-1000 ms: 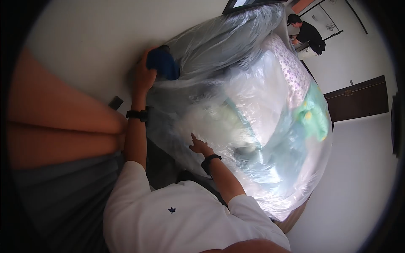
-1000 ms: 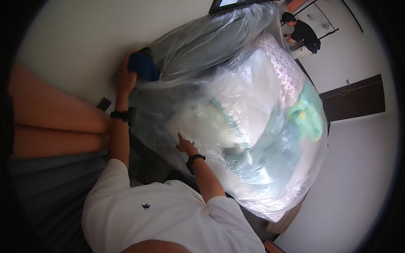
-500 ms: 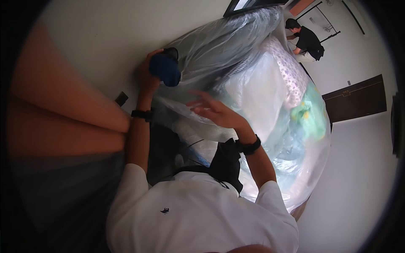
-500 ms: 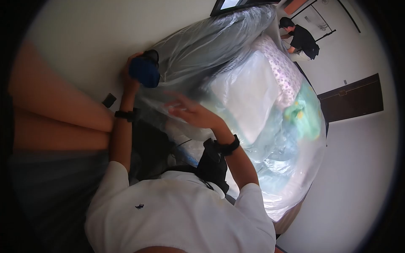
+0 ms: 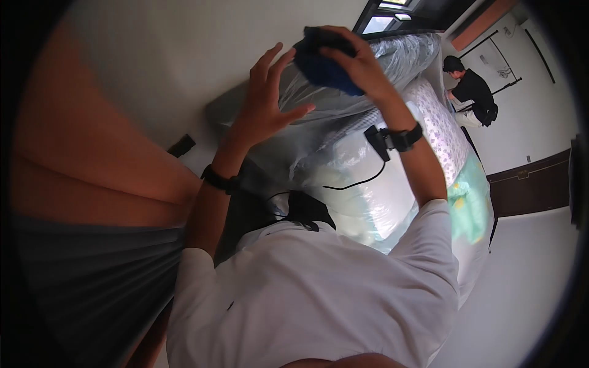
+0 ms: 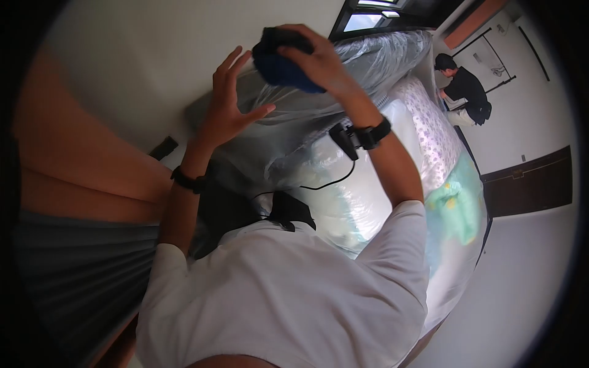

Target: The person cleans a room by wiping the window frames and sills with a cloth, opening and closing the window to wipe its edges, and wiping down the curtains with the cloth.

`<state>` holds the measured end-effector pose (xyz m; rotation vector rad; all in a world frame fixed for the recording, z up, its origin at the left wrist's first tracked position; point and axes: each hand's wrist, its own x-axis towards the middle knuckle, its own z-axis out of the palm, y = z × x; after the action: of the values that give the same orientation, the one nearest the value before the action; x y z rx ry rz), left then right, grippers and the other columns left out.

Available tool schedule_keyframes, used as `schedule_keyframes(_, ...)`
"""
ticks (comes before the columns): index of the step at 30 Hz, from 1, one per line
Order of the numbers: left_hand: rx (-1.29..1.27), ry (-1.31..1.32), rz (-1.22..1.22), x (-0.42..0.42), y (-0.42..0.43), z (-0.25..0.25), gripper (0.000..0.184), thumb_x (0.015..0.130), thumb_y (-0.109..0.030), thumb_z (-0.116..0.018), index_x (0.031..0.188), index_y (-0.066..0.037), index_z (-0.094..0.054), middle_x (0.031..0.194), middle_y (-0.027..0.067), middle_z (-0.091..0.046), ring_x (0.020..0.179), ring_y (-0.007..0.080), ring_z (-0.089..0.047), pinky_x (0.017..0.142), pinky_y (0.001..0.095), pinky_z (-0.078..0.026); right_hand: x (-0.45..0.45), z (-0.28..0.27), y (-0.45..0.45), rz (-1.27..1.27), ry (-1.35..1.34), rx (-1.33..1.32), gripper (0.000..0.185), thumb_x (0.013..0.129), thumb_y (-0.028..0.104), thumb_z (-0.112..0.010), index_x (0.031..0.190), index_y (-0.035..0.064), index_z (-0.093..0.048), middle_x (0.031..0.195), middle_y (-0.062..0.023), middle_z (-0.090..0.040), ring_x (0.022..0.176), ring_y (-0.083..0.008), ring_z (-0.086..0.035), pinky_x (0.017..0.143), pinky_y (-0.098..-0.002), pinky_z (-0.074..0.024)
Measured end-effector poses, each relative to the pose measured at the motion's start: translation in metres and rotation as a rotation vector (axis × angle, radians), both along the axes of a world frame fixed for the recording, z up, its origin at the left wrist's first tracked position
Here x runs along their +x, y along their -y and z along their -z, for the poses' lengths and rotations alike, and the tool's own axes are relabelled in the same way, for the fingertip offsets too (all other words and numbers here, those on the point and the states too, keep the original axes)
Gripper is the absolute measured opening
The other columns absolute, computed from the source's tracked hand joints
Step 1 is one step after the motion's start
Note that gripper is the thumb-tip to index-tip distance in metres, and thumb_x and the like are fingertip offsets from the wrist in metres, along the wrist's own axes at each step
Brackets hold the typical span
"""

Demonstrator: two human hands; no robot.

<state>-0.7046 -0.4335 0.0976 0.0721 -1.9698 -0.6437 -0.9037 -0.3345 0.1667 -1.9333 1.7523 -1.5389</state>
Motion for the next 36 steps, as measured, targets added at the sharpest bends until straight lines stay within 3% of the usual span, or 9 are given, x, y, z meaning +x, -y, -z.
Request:
schedule_keyframes(5,-0.138,0.490,-0.102,-0.113,0.036,0.028,0.057,0.091,-0.030,-0.066,0.140,-0.014,-0.043,0.150,0.0187,-0.035,0.140,0.0390,-0.034,0.114,0.0500,-0.030,-0.220,-0.101,-0.008,0.429,-0.120,-0.014,0.031,0.087,0.020,-0.064,0.114,0.0046,-0.068,0.113,-0.0155,-0.067,0.101,-0.0270,-0.065,0.089,-0.0380,-0.0519)
schedule_keyframes(8,-0.184,0.630,-0.108,-0.198,0.047,0.033,0.047,0.092,-0.025,-0.063,0.135,-0.012,-0.048,0.152,0.0192,-0.034,0.141,0.0386,-0.032,0.115,0.0492,-0.030,-0.410,-0.060,0.024,0.857,-0.309,-0.235,0.045,0.083,0.032,-0.074,0.123,0.0139,-0.066,0.111,-0.0120,-0.070,0.101,-0.0246,-0.068,0.091,-0.0341,-0.0503)
schedule_keyframes(10,-0.074,0.543,0.007,-0.252,0.043,0.026,0.043,0.091,-0.020,-0.062,0.132,-0.012,-0.049,0.151,0.0179,-0.035,0.141,0.0372,-0.033,0.114,0.0481,-0.031,-0.476,-0.007,0.047,0.856,-0.241,-0.201,0.055,0.077,0.047,-0.071,0.124,0.0188,-0.064,0.115,-0.0189,-0.068,0.111,-0.0388,-0.064,0.097,-0.0434,-0.0483)
schedule_keyframes(17,-0.316,0.098,-0.205,-0.399,0.065,-0.009,0.049,0.084,-0.005,-0.061,0.131,-0.015,-0.053,0.153,0.0163,-0.033,0.138,0.0363,-0.039,0.110,0.0454,-0.038,-0.486,0.127,0.143,0.700,-0.242,0.196,0.040,0.081,0.038,-0.069,0.119,0.0261,-0.066,0.116,-0.0154,-0.067,0.107,-0.0409,-0.063,0.093,-0.0439,-0.0506)
schedule_keyframes(21,-0.172,0.345,-0.204,-0.434,0.074,0.004,0.055,0.084,0.001,-0.059,0.133,-0.023,-0.055,0.158,0.0207,-0.022,0.110,0.0327,-0.064,0.081,0.0366,-0.056,-0.493,0.128,0.157,0.850,-0.216,0.294,0.039,0.081,0.039,-0.063,0.118,0.0285,-0.070,0.121,-0.0125,-0.064,0.112,-0.0388,-0.060,0.096,-0.0444,-0.0498)
schedule_keyframes(26,-0.022,0.317,-0.097,-0.448,0.063,0.023,0.050,0.083,0.002,-0.059,0.128,-0.020,-0.060,0.161,0.0210,-0.017,0.091,0.0268,-0.067,0.071,0.0330,-0.053,-0.572,0.124,0.162,1.022,-0.327,0.363,0.037,0.083,0.033,-0.058,0.116,0.0277,-0.072,0.128,-0.0077,-0.061,0.117,-0.0369,-0.055,0.099,-0.0459,-0.0475)
schedule_keyframes(29,-0.077,0.304,-0.129,-0.449,0.066,0.023,0.046,0.081,0.002,-0.060,0.122,-0.018,-0.064,0.162,0.0212,-0.016,0.096,0.0281,-0.066,0.072,0.0317,-0.052,-0.573,0.114,0.161,1.106,-0.363,0.457,0.035,0.082,0.029,-0.059,0.114,0.0274,-0.073,0.128,-0.0055,-0.061,0.120,-0.0333,-0.054,0.099,-0.0469,-0.0463)
schedule_keyframes(32,0.042,0.362,-0.052,-0.442,0.061,0.022,0.039,0.080,0.002,-0.061,0.114,-0.015,-0.068,0.163,0.0196,-0.014,0.125,0.0337,-0.056,0.076,0.0300,-0.051,-0.575,0.117,0.160,1.072,-0.370,0.444,0.034,0.083,0.028,-0.059,0.114,0.0269,-0.073,0.126,-0.0046,-0.062,0.118,-0.0331,-0.056,0.098,-0.0468,-0.0473)
schedule_keyframes(36,0.115,0.349,0.044,-0.443,0.070,0.025,0.034,0.079,0.002,-0.062,0.107,-0.013,-0.073,0.164,0.0153,-0.010,0.147,0.0339,-0.025,0.080,0.0289,-0.051,-0.557,0.117,0.154,0.985,-0.398,0.427,0.033,0.085,0.031,-0.058,0.114,0.0249,-0.072,0.126,-0.0054,-0.062,0.115,-0.0340,-0.057,0.096,-0.0449,-0.0487)
